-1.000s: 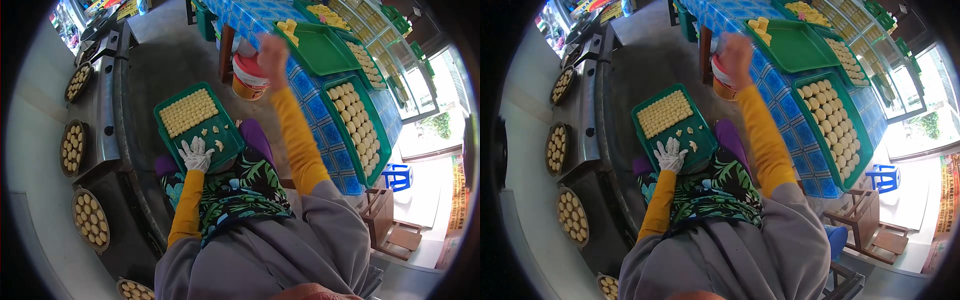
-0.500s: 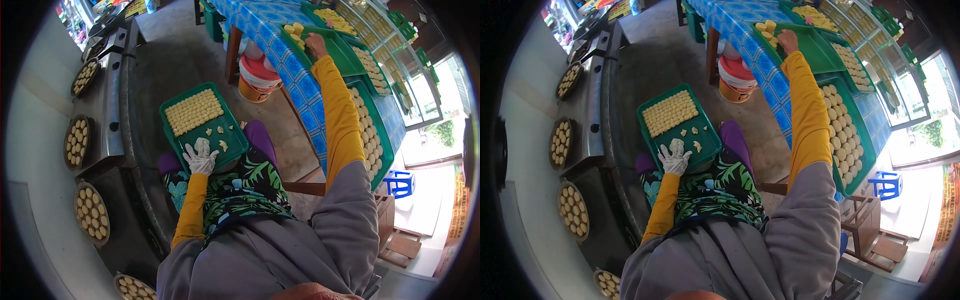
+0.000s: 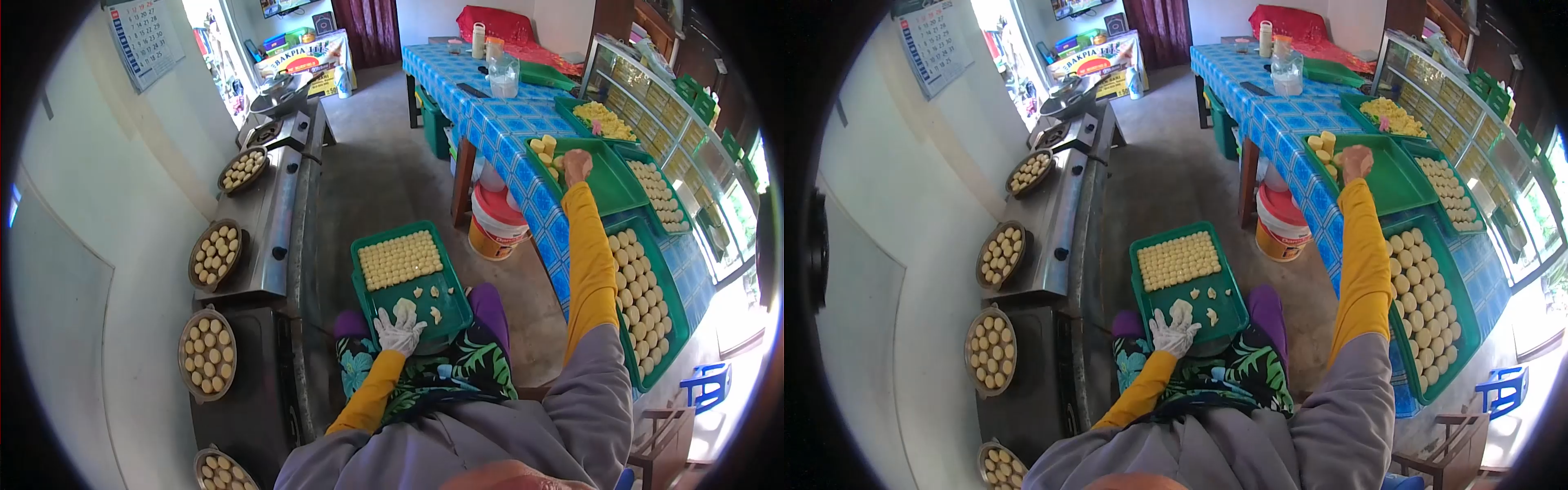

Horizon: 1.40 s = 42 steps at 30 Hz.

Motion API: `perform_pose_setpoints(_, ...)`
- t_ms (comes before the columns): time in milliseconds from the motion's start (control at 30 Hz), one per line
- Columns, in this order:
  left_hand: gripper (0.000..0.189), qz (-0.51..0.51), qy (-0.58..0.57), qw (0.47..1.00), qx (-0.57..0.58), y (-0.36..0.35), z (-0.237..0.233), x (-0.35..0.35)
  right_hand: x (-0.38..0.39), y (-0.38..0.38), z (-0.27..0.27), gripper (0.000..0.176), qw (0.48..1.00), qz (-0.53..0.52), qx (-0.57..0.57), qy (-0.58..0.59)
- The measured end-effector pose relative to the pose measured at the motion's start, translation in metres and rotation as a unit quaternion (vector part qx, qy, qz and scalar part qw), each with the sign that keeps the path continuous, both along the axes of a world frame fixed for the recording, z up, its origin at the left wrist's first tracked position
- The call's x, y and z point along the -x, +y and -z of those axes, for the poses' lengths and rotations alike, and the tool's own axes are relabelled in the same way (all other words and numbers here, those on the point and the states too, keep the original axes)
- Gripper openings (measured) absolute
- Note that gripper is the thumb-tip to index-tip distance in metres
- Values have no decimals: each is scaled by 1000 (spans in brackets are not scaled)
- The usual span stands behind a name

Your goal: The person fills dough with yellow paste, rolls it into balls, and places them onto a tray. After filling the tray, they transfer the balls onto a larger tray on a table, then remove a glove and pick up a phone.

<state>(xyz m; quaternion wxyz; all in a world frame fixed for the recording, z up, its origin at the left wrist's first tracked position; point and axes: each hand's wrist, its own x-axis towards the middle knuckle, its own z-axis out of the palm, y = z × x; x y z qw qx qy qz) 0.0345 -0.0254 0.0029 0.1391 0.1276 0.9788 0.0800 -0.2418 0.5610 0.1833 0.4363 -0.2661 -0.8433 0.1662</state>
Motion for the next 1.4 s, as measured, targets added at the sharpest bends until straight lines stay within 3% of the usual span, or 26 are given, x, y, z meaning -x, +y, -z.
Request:
perform_pose_setpoints(67,66,12,-54,995,87,5,-13,2,-29,-46,-42,12,986,-18,91,141)
perform_pose_setpoints(100,56,21,64,996,62,2,-18,-6,-37,-65,-52,22,959,-38,42,279)
perform_pose_setpoints(133,56,23,65,996,61,-1,-16,-2,-49,-86,-71,22,959,-37,40,279)
perform_pose_setpoints(200,36,-209,8,969,-129,-6,3,18,-83,-137,-110,32,887,-214,242,331)
perform_pose_setpoints(233,19,-180,239,952,-65,-6,35,17,-94,-158,-118,31,862,-259,294,322)
perform_pose_setpoints(267,19,-178,236,953,-63,-4,51,20,-102,-180,-117,30,833,-302,345,310)
perform_pose_setpoints(333,12,-248,175,925,-230,-6,83,30,-122,-228,-97,33,788,-364,424,260)
perform_pose_setpoints(367,12,-207,72,764,-607,-24,167,56,-125,-247,-72,33,770,-382,455,234)
perform_pose_setpoints(400,12,-203,74,765,-607,-16,143,56,-134,-273,-59,33,750,-401,483,208)
perform_pose_setpoints(467,16,-387,145,862,-294,4,99,47,-162,-319,-22,35,719,-409,542,148)
perform_pose_setpoints(533,18,-398,153,851,-308,3,84,47,-174,-353,32,34,691,-418,583,93)
perform_pose_setpoints(600,16,-424,157,872,-187,2,88,55,-196,-379,68,32,671,-411,616,33)
perform_pose_setpoints(633,20,-479,83,872,-62,9,87,68,-205,-390,82,31,665,-404,629,-2)
perform_pose_setpoints(767,36,-435,10,900,-29,-1,67,73,-229,-415,120,29,654,-373,653,-81)
perform_pose_setpoints(900,41,-378,40,913,-146,2,48,61,-231,-420,148,27,669,-364,641,-92)
perform_pose_setpoints(933,40,-314,83,940,-109,5,58,63,-229,-420,156,27,668,-361,645,-84)
perform_pose_setpoints(967,38,-258,226,936,-80,8,85,58,-226,-420,165,27,667,-354,650,-80)
perform_pose_setpoints(1000,36,-283,268,834,-391,-1,175,73,-226,-421,165,27,672,-356,645,-75)
perform_pose_setpoints(1033,32,-215,317,915,-127,7,78,45,-229,-420,168,28,676,-355,641,-73)
perform_pose_setpoints(1067,23,-296,206,904,-231,8,45,41,-229,-418,176,28,685,-369,623,-82)
perform_pose_setpoints(1133,26,-395,89,873,-270,10,28,40,-230,-418,176,28,691,-381,606,-100)
perform_pose_setpoints(1167,26,-401,78,874,-265,9,37,39,-231,-423,168,29,726,-364,573,-108)
perform_pose_setpoints(1200,28,-427,91,828,-353,7,42,40,-229,-428,169,29,759,-350,538,-113)
perform_pose_setpoints(1233,30,-448,106,773,-437,4,45,40,-227,-432,174,29,758,-347,540,-117)
perform_pose_setpoints(1333,33,-435,122,779,-434,-1,47,34,-225,-445,192,32,772,-397,475,-143)
perform_pose_setpoints(1400,33,-438,118,773,-443,-4,49,34,-220,-458,204,34,832,-455,291,-131)
